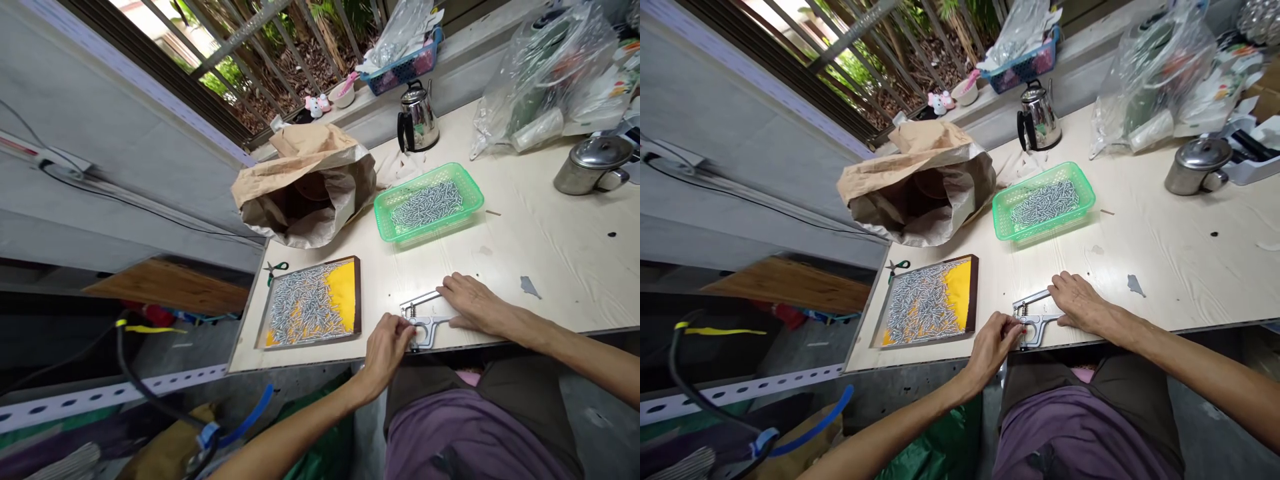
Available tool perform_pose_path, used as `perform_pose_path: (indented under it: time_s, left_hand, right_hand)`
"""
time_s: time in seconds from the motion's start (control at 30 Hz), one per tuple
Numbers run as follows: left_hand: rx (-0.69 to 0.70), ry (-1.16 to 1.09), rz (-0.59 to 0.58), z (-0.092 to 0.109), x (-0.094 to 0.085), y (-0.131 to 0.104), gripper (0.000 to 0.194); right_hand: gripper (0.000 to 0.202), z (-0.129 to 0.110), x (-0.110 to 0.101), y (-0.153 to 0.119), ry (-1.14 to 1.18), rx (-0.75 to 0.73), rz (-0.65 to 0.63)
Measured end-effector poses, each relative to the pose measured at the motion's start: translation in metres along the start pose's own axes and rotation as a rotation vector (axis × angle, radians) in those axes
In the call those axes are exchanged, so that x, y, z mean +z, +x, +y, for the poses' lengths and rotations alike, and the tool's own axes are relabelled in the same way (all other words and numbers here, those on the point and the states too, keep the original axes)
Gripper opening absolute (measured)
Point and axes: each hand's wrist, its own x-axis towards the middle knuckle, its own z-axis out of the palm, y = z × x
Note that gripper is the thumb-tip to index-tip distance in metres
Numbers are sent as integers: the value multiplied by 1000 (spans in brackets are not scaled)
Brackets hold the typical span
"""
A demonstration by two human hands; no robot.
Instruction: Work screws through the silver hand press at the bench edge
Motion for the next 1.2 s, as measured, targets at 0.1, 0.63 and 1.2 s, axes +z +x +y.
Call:
perform_pose_path:
  time_s: [0.1,0.63,1.2]
  left_hand:
    - [337,173,34,12,7,15,37]
    - [570,471,-157,40,24,55,19]
    - [699,264,182,32,73,12,38]
  right_hand:
    - [45,-2,2,0,-14,12,6]
    - [13,9,5,-27,3,28,142]
    - [26,48,-7,-8,-22,41,16]
